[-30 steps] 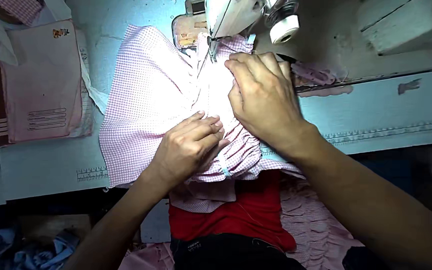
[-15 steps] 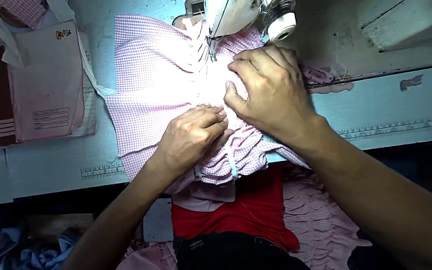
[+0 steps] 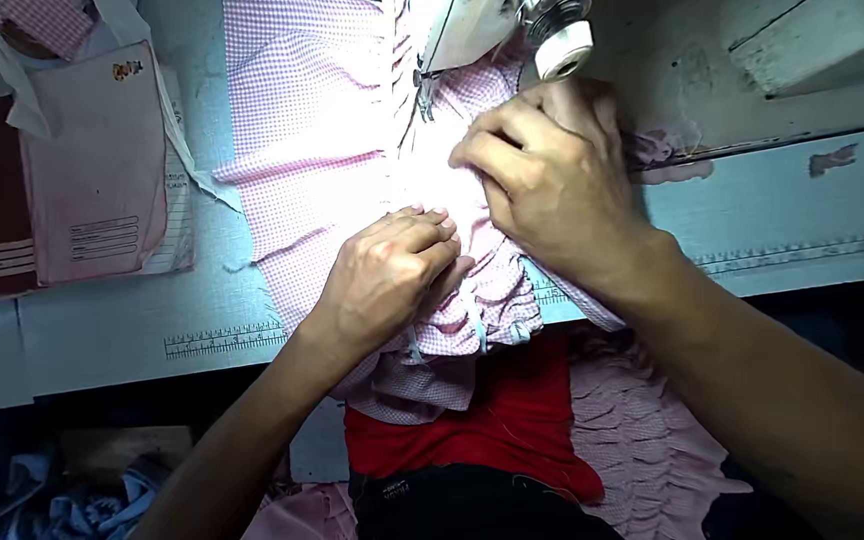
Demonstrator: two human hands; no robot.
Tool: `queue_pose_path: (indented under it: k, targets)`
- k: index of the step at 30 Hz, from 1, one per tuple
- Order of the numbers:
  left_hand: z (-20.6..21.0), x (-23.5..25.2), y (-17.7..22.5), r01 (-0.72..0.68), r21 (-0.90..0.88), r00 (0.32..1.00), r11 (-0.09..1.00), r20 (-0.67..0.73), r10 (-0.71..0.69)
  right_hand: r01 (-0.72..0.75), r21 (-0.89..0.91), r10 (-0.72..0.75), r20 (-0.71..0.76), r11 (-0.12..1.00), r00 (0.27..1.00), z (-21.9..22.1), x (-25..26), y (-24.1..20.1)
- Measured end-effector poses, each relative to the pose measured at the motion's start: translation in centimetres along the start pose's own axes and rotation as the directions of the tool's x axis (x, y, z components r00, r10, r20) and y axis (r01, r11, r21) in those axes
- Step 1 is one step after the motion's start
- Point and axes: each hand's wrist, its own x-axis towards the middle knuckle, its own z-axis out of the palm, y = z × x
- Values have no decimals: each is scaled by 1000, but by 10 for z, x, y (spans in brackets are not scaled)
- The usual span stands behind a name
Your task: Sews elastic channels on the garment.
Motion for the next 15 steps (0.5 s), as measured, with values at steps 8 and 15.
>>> queue_pose_path:
  k: [8,15]
  targets:
    - [0,1,3,32,2,999,999,0,-32,-19,-14,19,30,1000,999,0,1,-4]
    - [-2,2,1,28,18,1000,999,7,-28,-56,-44,57,33,997,998,2,-3,-5]
